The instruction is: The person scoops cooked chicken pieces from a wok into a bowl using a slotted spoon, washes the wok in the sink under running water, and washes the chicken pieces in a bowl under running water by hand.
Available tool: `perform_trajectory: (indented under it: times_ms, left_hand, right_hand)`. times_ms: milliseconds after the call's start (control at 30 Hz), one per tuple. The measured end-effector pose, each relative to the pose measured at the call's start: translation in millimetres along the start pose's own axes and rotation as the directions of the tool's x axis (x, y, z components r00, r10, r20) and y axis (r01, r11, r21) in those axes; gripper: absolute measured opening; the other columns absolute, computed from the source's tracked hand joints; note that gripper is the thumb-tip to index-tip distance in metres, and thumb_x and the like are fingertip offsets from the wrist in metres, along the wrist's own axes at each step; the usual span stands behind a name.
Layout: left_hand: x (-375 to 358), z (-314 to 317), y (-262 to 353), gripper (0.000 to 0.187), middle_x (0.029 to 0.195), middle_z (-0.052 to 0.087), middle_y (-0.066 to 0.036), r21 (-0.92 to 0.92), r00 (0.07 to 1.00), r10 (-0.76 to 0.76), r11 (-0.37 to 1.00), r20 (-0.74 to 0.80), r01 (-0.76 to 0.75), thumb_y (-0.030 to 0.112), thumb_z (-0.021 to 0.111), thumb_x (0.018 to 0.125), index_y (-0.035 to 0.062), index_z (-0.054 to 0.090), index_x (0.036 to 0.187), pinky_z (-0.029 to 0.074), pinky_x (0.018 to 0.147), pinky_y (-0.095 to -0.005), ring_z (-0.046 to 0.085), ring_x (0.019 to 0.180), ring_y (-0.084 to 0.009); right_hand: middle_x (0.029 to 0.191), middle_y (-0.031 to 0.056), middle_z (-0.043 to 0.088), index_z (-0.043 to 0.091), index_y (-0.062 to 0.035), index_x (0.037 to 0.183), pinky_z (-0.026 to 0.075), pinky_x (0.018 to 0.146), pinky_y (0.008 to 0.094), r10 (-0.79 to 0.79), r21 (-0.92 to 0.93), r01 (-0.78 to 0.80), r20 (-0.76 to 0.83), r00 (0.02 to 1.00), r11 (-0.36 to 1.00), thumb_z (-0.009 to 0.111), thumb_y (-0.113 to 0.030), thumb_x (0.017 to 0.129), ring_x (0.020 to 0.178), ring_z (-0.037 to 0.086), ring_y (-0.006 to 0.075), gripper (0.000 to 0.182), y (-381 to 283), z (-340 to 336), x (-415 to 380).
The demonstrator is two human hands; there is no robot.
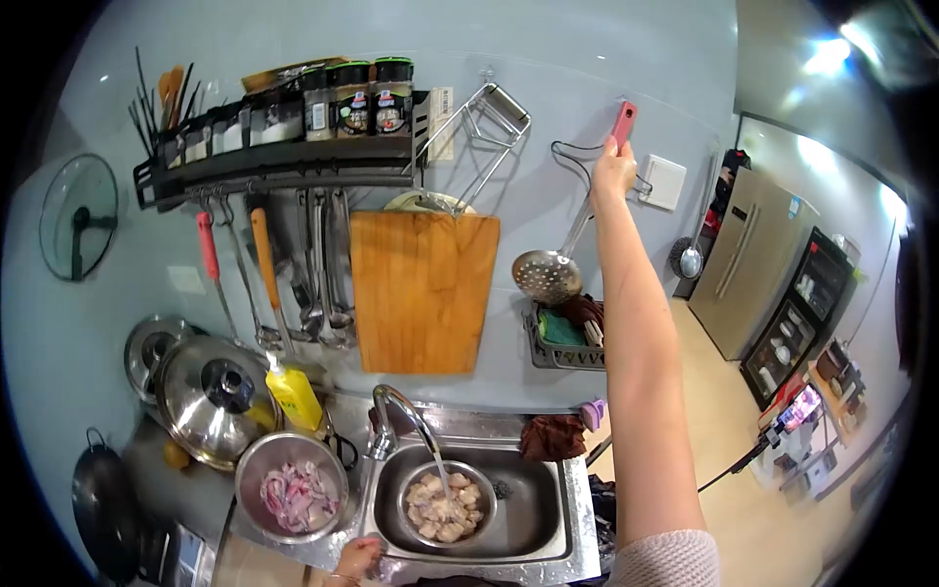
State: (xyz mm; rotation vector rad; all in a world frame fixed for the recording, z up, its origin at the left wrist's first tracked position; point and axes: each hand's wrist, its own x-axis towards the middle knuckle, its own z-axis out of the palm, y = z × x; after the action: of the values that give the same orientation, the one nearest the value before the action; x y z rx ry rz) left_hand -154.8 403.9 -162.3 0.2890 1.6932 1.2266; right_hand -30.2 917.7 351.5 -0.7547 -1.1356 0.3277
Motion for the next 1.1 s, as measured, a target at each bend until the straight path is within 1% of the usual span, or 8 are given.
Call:
perform_trajectory:
  times_ms: [167,233,367,467,533,767,933,1100]
  left_hand:
    - [-42,-5,-47,0.013,0.068,0.057,-0.005,-0.191,0.988,0.059,0.978,-0.144,-0.087,0.004,0.053,0.078,-0.0001,0.058,0.089,0.042,0.051,-0.0233,0.053,0.060,-0.0117]
    - [-67,-7,-85,0.010,0.069,0.058,-0.004,0.026,0.954,0.098,0.995,-0.284,-0.094,0.006,0.054,0.078,0.0000,0.059,0.085,0.043,0.052,-0.0234,0.053,0.060,-0.0111]
    - [-144,20,-134,0.018,0.068,0.059,-0.005,0.029,0.868,-0.069,0.995,-0.492,0.096,0.019,0.058,0.080,0.0014,0.060,0.080,0.043,0.056,-0.0257,0.053,0.062,-0.0118]
    - [-209,62,-161,0.015,0.071,0.059,-0.006,-0.187,0.776,-0.112,0.982,-0.621,-0.008,0.013,0.057,0.079,-0.0010,0.058,0.085,0.044,0.059,-0.0245,0.053,0.063,-0.0116]
    - [-227,71,-191,0.015,0.073,0.059,-0.006,-0.288,0.740,-0.186,0.958,-0.647,-0.010,0.010,0.056,0.078,-0.0016,0.058,0.087,0.044,0.060,-0.0243,0.054,0.064,-0.0120]
    - [-305,93,-288,0.017,0.059,0.055,-0.003,-0.394,0.601,-0.325,0.919,-0.730,0.018,0.018,0.053,0.080,0.0023,0.058,0.075,0.039,0.043,-0.0232,0.048,0.047,-0.0098]
    - [-338,55,-345,0.014,0.072,0.057,-0.007,-0.576,0.549,-0.561,0.800,-0.620,0.167,0.017,0.052,0.080,0.0033,0.054,0.079,0.043,0.051,-0.0286,0.053,0.060,-0.0156]
    - [-306,-19,-320,0.015,0.071,0.057,-0.008,-0.599,0.548,-0.575,0.785,-0.607,0.160,0.017,0.052,0.079,0.0030,0.054,0.077,0.043,0.051,-0.0304,0.053,0.059,-0.0173]
  right_hand:
    - [0.085,0.0205,0.060,0.052,0.0022,0.095,0.043,0.072,0.0413,-0.070,-0.134,0.072,0.014,0.997,0.988,0.056,-0.020,0.078,0.080,0.057,0.0357,0.029,10,-9,-10]
    - [0.085,0.0247,0.058,0.050,0.0068,0.095,0.044,0.071,0.0414,-0.072,-0.223,0.086,0.070,0.995,0.971,0.057,-0.017,0.075,0.079,0.058,0.0366,0.032,20,-16,-7]
    - [0.070,0.0122,0.056,0.053,0.0028,0.082,0.044,0.056,0.0346,0.047,0.030,-0.048,0.045,0.998,0.998,0.053,-0.013,0.075,0.062,0.055,0.0219,0.017,29,-14,23]
    - [0.067,0.0076,0.055,0.053,0.0016,0.080,0.042,0.051,0.0270,0.027,0.244,-0.089,0.248,0.968,0.966,0.059,-0.021,0.076,0.058,0.052,0.0127,0.023,-21,-44,28]
    - [0.059,0.0015,0.048,0.056,-0.0016,0.087,0.039,0.047,0.0226,-0.144,0.661,-0.218,0.448,0.883,0.718,0.052,-0.019,0.083,0.051,0.045,0.0084,0.018,-72,-62,-12]
    - [0.056,0.0015,0.053,0.057,-0.0037,0.075,0.037,0.039,0.0214,-0.155,0.414,-0.600,0.887,0.434,0.685,0.060,-0.018,0.077,0.042,0.047,0.0080,0.015,-147,-58,-296]
    - [0.064,0.0172,0.056,0.056,-0.0032,0.085,0.042,0.058,0.0387,-0.224,0.463,-0.132,0.635,0.739,0.877,0.052,-0.021,0.079,0.061,0.057,0.0313,0.019,-128,31,-374]
    - [0.070,0.0205,0.058,0.058,-0.0048,0.089,0.043,0.062,0.0415,-0.234,0.412,-0.086,0.665,0.709,0.907,0.054,-0.019,0.078,0.069,0.056,0.0377,0.018,-153,82,-412]
